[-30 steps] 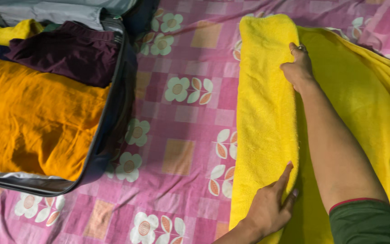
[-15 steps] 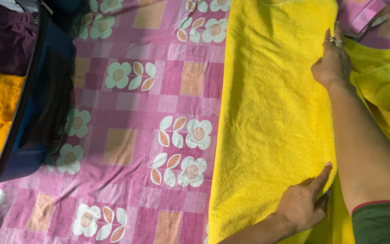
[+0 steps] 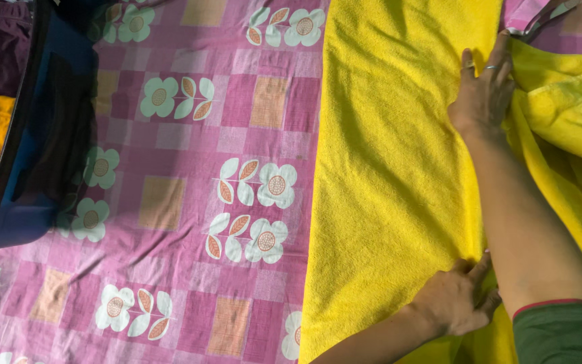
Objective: The person unfolds a yellow towel on a bed, smooths it out, and folds it into a compact rectangle. The person then places the folded towel into an open suitcase that already contains other folded clothes.
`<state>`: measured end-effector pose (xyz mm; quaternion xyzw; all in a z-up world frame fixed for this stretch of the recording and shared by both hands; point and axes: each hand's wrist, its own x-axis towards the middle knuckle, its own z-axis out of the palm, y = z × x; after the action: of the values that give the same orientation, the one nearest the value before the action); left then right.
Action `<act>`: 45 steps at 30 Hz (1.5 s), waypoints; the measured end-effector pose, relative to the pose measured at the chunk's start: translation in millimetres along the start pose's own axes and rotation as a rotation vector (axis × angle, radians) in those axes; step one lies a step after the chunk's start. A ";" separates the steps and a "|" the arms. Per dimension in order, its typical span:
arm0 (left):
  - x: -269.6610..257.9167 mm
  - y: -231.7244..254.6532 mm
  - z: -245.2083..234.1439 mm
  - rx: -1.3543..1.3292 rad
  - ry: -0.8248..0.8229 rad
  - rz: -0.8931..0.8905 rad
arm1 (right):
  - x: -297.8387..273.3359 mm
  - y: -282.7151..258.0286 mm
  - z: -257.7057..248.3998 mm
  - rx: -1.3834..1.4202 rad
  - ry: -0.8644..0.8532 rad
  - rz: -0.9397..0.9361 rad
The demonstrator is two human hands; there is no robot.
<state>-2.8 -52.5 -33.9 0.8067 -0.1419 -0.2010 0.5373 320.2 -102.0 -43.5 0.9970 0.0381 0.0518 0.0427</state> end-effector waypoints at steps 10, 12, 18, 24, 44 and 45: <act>-69.5 -62.8 -118.2 0.506 0.701 -0.024 | -50.7 -150.4 -11.9 0.513 -0.075 -0.308; -84.7 -64.0 -142.2 0.594 0.836 -0.109 | -56.2 -169.7 -20.8 0.370 -0.115 -0.233; -101.3 -51.0 -155.6 0.123 0.679 -0.375 | -42.7 -208.6 1.9 0.263 -0.042 -0.107; -115.0 -65.4 -168.3 -0.081 0.513 -0.449 | 1.0 -209.4 53.5 0.127 0.177 -0.096; -216.4 -157.8 -335.4 0.038 0.770 -0.391 | 42.2 -392.9 55.8 0.575 0.331 -0.161; -224.7 -161.3 -342.2 0.049 0.802 -0.365 | 39.4 -411.2 52.6 0.593 0.287 -0.150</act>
<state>-35.1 386.2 -27.3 0.8452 0.2183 0.0399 0.4862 335.5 305.4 -128.3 0.9429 0.1303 0.1751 -0.2514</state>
